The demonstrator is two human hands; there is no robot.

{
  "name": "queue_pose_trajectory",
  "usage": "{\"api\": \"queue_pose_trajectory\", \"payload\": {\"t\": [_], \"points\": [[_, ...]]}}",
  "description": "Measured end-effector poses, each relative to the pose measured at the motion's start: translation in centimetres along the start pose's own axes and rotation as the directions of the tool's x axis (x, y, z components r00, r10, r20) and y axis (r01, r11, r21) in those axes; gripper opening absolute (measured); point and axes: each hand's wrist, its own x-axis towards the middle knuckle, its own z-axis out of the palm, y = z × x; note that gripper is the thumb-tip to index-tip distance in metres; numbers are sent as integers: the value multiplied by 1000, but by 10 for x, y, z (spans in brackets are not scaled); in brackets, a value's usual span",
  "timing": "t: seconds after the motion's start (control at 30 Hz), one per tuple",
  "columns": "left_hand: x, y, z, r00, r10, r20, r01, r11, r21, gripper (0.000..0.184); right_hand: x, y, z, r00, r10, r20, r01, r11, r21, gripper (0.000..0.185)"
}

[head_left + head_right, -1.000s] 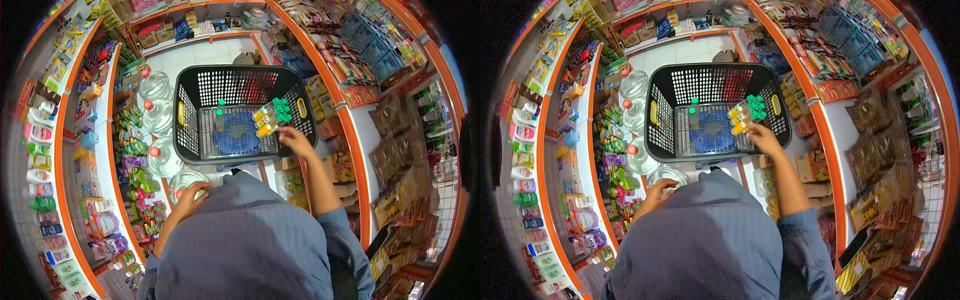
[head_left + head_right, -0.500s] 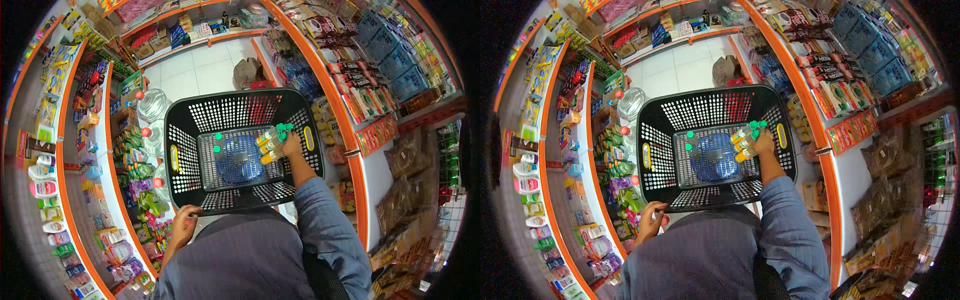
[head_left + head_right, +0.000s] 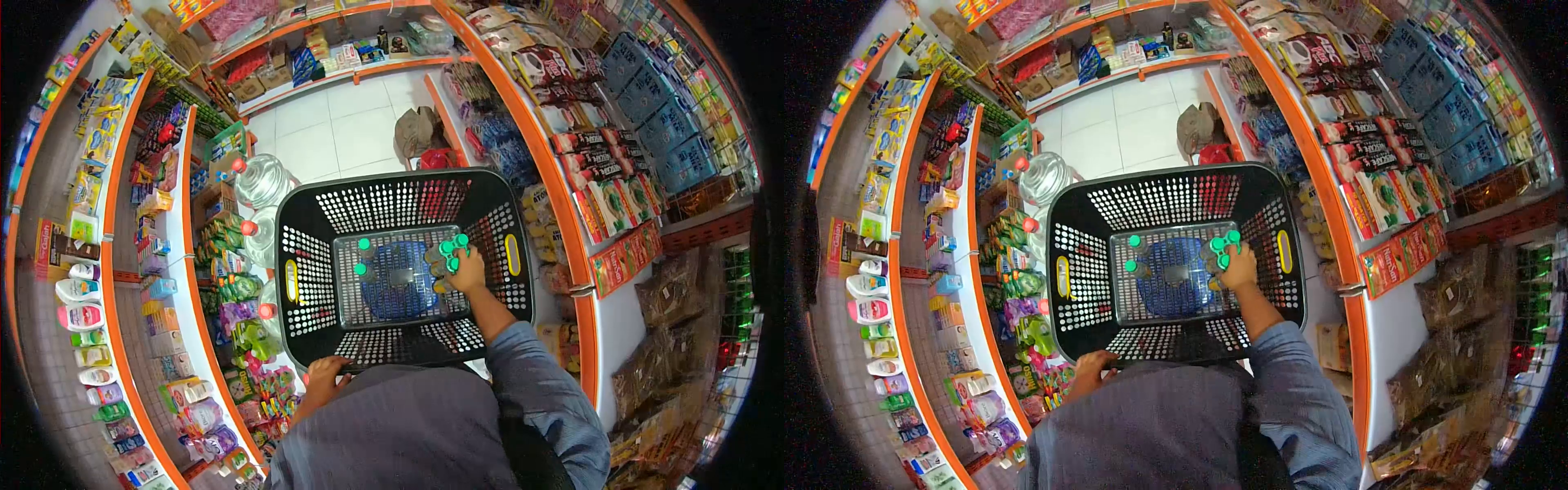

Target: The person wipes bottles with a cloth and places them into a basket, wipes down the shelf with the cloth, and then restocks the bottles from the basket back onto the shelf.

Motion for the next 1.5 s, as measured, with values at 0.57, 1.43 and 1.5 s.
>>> {"api": "queue_pose_trajectory", "payload": {"t": [0.57,1.43,1.5], "points": [[-1,18,-16,997,11,76,0,990,-144,37,5,-26,-41,977,-151,150,165,983,-83,53],[-57,174,-10,812,583,31,465,-613,-638,97,-322,-198,-348,828,-560,9,542,805,239,45],[-63,177,3,784,605,141,535,-541,-649,91,-345,-200,-348,877,-478,58,464,871,161,47]]}}
